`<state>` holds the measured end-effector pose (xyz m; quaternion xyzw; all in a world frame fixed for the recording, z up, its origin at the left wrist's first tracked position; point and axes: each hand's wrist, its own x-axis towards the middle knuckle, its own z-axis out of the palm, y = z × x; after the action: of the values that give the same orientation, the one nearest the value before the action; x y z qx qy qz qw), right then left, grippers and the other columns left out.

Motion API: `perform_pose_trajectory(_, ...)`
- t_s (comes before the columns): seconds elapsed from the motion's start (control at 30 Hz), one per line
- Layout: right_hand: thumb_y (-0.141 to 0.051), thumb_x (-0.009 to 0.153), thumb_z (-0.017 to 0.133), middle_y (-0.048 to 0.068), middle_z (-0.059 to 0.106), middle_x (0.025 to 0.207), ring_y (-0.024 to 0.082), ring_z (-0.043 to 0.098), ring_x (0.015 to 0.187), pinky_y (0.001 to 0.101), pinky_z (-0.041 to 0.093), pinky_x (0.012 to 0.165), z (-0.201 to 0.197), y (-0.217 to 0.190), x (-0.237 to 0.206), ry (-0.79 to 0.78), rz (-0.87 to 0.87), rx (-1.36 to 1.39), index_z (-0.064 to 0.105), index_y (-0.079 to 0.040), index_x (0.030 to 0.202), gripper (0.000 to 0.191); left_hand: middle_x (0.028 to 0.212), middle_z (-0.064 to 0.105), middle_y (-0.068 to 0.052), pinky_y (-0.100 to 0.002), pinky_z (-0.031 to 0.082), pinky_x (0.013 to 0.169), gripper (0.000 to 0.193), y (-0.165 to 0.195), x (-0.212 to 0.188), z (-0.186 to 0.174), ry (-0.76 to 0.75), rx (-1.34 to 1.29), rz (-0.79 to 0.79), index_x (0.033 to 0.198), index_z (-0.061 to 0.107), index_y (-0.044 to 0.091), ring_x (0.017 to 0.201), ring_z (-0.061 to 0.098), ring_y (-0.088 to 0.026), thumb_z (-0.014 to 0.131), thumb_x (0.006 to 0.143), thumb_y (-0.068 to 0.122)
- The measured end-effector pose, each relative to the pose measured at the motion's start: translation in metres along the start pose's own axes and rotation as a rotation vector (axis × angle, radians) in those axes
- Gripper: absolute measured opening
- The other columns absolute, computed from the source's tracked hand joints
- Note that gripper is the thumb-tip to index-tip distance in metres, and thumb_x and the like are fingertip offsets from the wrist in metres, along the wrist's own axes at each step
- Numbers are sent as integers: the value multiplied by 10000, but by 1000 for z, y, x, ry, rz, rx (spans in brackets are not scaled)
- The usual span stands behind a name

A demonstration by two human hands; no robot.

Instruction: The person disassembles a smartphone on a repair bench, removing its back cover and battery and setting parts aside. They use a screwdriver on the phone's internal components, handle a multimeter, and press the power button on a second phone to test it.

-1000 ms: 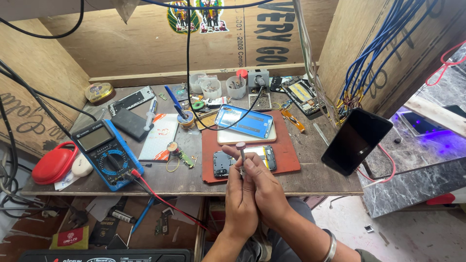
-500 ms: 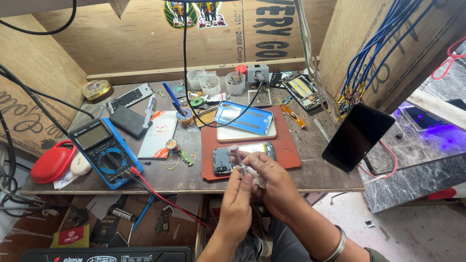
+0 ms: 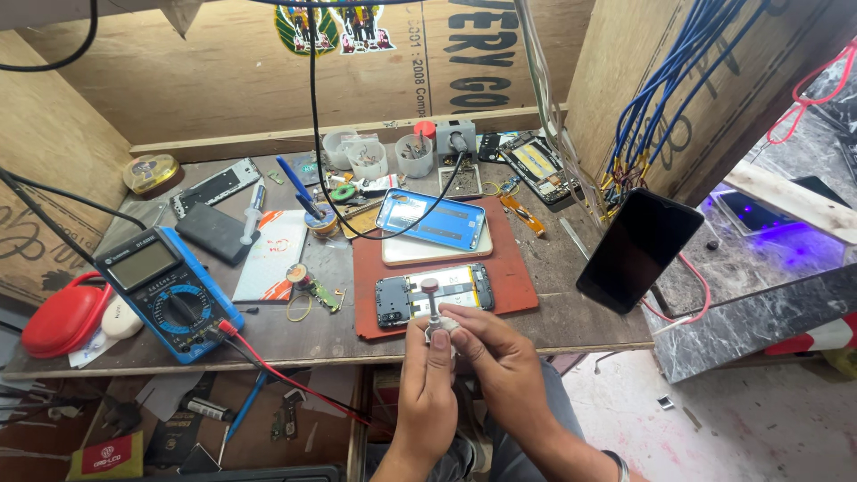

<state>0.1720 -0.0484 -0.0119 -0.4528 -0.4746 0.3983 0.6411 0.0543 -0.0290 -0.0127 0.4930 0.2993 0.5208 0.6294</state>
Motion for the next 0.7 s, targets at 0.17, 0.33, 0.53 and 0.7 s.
perform_pose_trajectory(0.17, -189, 1023, 640, 123, 766, 1058, 140, 696, 950, 292, 576, 852, -5, 5, 1, 50, 76, 194, 714, 45, 1114, 262, 1060, 659, -63, -292, 516, 852, 266, 5, -2, 3, -1, 244, 166, 1223, 487, 23, 970, 617, -106, 442, 1089, 249)
perform_pose_trajectory(0.33, -153, 1017, 630, 117, 751, 1098, 135, 670, 1001, 300, 532, 933, 3, -1, -7, 39, 159, 283, 704, 56, 1137, 252, 858, 661, -70, -321, 513, 674, 242, 4, 2, 0, 107, 415, 140, 1080, 523, 45, 751, 616, -136, 450, 1075, 276)
perform_pose_trajectory(0.53, -113, 1000, 579, 101, 625, 1383, 144, 592, 1247, 271, 481, 1060, 16, -10, -29, -115, 140, 383, 560, 2, 1371, 389, 691, 560, -84, -339, 445, 574, 424, 6, 6, -12, 187, 490, 82, 900, 549, 37, 621, 532, -153, 382, 1124, 355)
perform_pose_trajectory(0.7, -31, 929, 663, 121, 633, 1291, 162, 615, 1121, 291, 523, 906, 12, -1, -23, -21, 203, 510, 411, -86, 1444, 576, 890, 622, -17, -284, 496, 707, 377, -3, -4, -5, -25, 119, 48, 1120, 565, 75, 807, 581, -94, 365, 1079, 391)
